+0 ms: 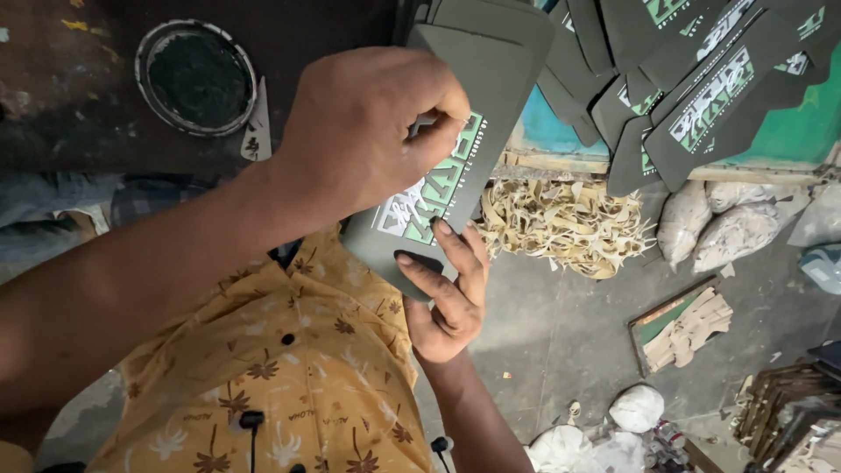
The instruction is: Applying a liquid adhesive to the edges of printed labels using a small applicator stick.
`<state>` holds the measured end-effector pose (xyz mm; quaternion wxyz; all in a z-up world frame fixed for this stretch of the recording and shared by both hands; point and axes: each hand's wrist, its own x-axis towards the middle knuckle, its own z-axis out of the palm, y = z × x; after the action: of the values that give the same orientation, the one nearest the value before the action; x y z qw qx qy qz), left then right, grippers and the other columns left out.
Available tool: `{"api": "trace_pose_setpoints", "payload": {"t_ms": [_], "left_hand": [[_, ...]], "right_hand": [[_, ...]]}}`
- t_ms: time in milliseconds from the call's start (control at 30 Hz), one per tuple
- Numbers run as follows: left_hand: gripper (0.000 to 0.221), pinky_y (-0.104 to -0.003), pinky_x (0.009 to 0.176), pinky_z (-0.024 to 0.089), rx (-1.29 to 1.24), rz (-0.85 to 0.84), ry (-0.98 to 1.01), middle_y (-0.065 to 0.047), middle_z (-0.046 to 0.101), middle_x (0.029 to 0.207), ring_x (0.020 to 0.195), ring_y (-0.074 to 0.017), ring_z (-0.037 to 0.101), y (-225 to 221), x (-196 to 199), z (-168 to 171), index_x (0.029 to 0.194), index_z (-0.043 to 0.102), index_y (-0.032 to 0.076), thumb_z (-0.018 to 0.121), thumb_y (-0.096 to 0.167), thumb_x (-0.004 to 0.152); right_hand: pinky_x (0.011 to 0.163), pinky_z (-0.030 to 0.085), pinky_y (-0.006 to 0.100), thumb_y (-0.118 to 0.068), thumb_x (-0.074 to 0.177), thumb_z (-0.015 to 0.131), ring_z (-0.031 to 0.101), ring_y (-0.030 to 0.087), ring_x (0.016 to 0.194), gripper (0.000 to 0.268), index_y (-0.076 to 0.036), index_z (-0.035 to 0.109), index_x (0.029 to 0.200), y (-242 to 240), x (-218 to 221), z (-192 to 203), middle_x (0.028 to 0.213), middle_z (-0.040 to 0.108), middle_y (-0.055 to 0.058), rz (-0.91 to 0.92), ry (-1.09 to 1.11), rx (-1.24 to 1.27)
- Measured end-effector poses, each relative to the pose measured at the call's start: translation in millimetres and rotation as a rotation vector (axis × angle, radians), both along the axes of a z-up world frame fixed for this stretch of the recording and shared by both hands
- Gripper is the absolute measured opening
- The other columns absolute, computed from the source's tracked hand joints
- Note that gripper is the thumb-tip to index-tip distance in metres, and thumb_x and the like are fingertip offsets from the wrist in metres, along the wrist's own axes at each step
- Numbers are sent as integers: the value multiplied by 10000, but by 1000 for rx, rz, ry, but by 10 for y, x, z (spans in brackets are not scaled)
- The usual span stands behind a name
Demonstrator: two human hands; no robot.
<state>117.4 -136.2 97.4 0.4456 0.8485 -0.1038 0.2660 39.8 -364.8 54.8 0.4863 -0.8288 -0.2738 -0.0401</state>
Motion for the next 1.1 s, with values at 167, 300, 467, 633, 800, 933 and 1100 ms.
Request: {"api": "trace_pose_setpoints", "payload": {"t_ms": [167,300,467,633,800,933,1100], "left_hand": [[147,-325,690,529,-16,16,21,-22,680,870,773,-183,696,-12,1,1,920,650,84,778,17,950],[147,-322,689,537,2,16,18,-30,702,889,795,-190,707,-11,9,36,905,668,78,802,41,952],[90,-257,733,595,-141,-48,30,-67,730,944,833,-122,741,124,-80,135,1002,684,31,766,33,1038],[96,-251,763,619,-239,-32,115,-93,730,986,883,-140,752,175,-463,159,1056,678,11,763,56,1060],[90,-257,703,614,-219,41,217,-102,751,948,827,-143,746,44,-804,93,987,701,21,777,69,974],[92,-260,709,614,-246,8,183,-115,752,960,840,-143,744,113,-930,62,1002,702,8,773,57,972],[109,-296,820,639,-336,136,293,-142,743,1085,953,-168,756,273,-1019,215,1095,705,3,753,50,1009]], "right_hand": [[1272,350,492,87,687,696,492,369,1445,435,-97,803,1067,0,-12,-1,1439,616,146,-14,11,-12],[1262,367,482,83,682,697,485,368,1453,448,-100,804,1077,-9,-11,-4,1452,607,144,-7,19,-4],[1277,351,487,85,664,664,475,368,1459,470,-90,804,1076,-6,-4,23,1456,604,134,-3,30,-11],[1283,350,476,83,704,698,464,361,1482,433,-94,809,1084,-12,-25,7,1470,600,124,-12,34,-37],[1288,343,486,86,704,642,455,365,1496,456,-94,795,1094,-14,-43,35,1477,601,136,-34,31,-76],[1245,398,477,58,730,631,499,334,1430,394,-58,782,1074,-13,99,194,1451,586,143,-18,-129,-83],[1118,558,428,34,983,564,723,271,1176,246,0,737,1156,-398,855,664,1224,736,185,-322,-189,301]]}}
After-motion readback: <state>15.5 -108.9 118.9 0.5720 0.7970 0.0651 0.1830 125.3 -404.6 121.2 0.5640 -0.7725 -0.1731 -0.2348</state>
